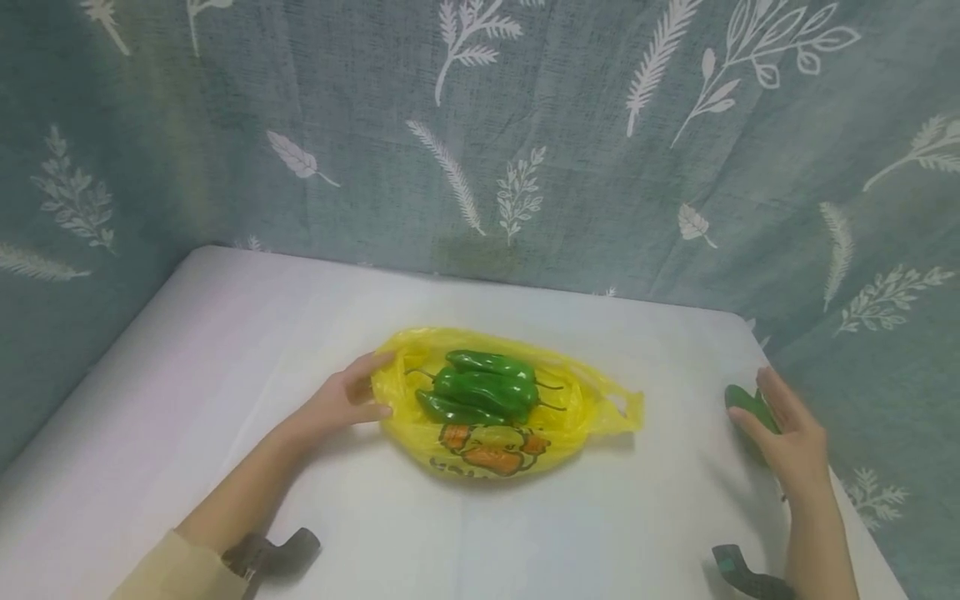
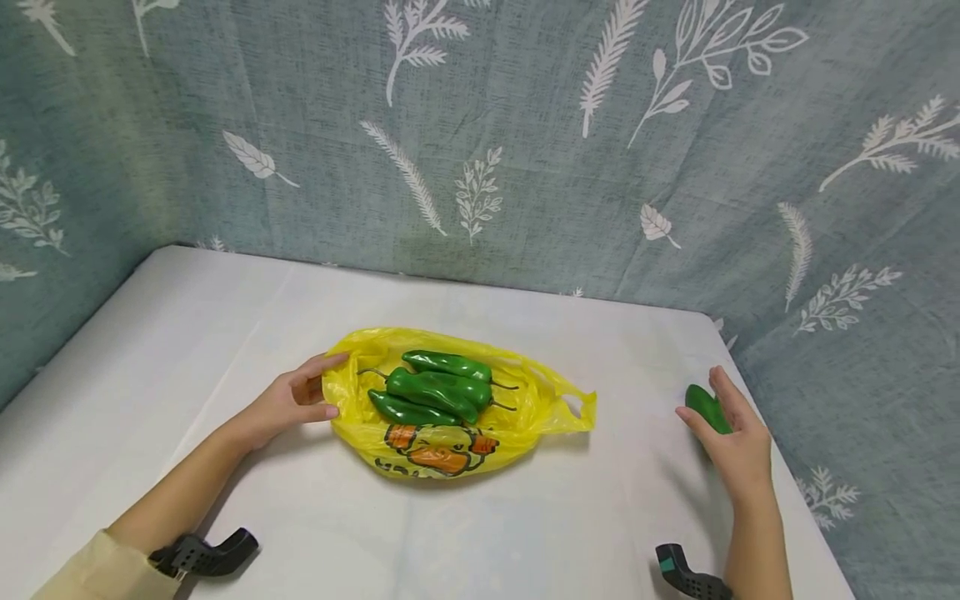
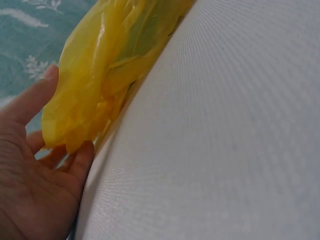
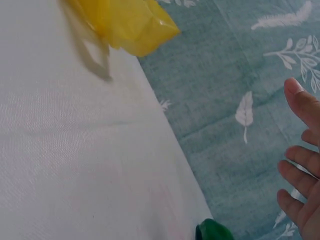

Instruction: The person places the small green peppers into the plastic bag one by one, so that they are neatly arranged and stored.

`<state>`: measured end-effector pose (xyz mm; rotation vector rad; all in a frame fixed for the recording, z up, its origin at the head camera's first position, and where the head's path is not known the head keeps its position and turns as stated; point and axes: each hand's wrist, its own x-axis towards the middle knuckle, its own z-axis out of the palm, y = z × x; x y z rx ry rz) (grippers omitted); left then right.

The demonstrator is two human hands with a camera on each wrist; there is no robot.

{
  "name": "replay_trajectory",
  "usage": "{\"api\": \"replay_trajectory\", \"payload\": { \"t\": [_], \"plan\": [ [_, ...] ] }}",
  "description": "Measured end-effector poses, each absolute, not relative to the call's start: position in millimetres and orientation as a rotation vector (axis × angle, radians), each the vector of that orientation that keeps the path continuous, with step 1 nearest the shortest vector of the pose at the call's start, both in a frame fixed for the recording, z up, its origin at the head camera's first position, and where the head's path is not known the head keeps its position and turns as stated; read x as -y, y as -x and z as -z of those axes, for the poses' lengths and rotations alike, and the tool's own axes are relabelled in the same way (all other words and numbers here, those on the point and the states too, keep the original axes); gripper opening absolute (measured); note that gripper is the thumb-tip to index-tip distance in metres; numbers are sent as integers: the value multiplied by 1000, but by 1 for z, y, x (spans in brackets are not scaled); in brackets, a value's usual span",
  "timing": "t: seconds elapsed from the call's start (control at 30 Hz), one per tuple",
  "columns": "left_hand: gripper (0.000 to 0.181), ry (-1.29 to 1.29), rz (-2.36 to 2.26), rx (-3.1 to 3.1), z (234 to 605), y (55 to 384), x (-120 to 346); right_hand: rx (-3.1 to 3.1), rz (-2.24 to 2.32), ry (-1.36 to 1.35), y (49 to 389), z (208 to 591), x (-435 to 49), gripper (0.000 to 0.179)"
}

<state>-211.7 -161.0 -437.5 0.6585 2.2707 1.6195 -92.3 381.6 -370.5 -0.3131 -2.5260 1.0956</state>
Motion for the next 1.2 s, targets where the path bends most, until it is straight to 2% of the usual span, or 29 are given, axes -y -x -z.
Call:
{"api": "replay_trajectory", "payload": {
  "t": [0.3, 1.2],
  "plan": [
    [79, -688, -1624, -2272, 439, 209, 168, 2501, -1097, 332, 98, 375, -390, 71],
    [82, -692, -1613, -2259, 441, 208, 167, 2605, -1062, 756, 96, 418, -416, 79]
  ]
}}
